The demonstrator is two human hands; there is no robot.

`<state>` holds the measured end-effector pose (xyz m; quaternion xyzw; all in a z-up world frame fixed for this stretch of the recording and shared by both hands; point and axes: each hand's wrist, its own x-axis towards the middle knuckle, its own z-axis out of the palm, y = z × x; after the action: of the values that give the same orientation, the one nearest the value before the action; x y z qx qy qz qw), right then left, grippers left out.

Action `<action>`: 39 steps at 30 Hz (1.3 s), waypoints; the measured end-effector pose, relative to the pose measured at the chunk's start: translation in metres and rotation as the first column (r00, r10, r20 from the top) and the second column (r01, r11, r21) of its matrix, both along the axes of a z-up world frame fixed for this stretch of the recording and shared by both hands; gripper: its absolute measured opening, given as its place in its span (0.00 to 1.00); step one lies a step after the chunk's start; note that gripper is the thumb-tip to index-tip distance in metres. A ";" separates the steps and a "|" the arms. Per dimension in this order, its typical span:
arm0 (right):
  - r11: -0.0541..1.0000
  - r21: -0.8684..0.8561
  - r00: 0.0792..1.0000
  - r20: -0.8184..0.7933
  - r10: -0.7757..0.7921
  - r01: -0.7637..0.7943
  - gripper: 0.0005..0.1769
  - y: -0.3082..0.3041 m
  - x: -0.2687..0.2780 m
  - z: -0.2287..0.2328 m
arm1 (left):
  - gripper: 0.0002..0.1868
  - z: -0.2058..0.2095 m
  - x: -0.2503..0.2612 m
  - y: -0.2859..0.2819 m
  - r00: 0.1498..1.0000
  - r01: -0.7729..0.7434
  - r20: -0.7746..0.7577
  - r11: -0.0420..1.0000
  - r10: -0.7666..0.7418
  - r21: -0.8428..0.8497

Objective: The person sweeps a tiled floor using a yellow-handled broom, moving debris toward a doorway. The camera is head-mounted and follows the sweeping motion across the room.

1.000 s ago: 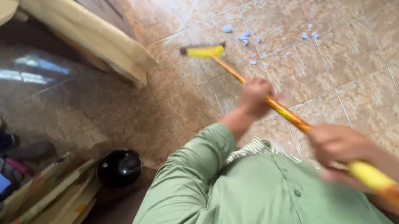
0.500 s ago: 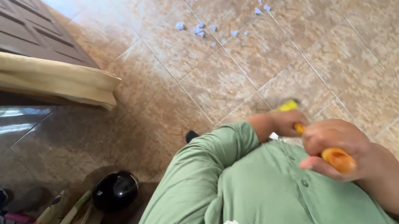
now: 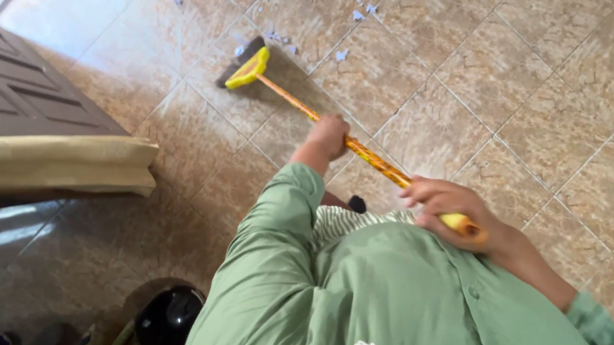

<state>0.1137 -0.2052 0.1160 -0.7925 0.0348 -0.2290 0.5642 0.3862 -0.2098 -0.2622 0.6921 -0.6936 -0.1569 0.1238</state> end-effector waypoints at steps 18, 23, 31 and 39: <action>0.904 -0.284 0.894 -0.227 -0.387 0.320 0.03 -0.033 0.077 0.139 | 0.13 0.075 -0.184 -0.103 0.354 0.471 -0.611 0.699 -0.708 -0.538; 0.986 -0.039 0.985 0.057 -0.163 0.165 0.18 -0.059 0.134 0.118 | 0.13 0.079 -0.036 -0.088 0.782 0.341 -0.487 0.921 -0.389 -0.188; 0.995 -0.073 0.995 -0.061 -0.077 0.073 0.13 -0.071 0.181 0.031 | 0.09 0.051 0.146 -0.085 0.910 0.286 -0.273 0.949 -0.313 -0.135; 0.840 -0.021 0.760 -0.414 -0.501 0.542 0.09 -0.043 0.159 0.153 | 0.21 0.127 0.106 -0.102 0.953 0.202 -0.202 0.970 -0.227 -0.137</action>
<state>0.2729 -0.2480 0.2688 -0.7518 0.3809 -0.2062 0.4972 0.4918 -0.3114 -0.1354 0.5830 -0.7551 -0.2038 0.2201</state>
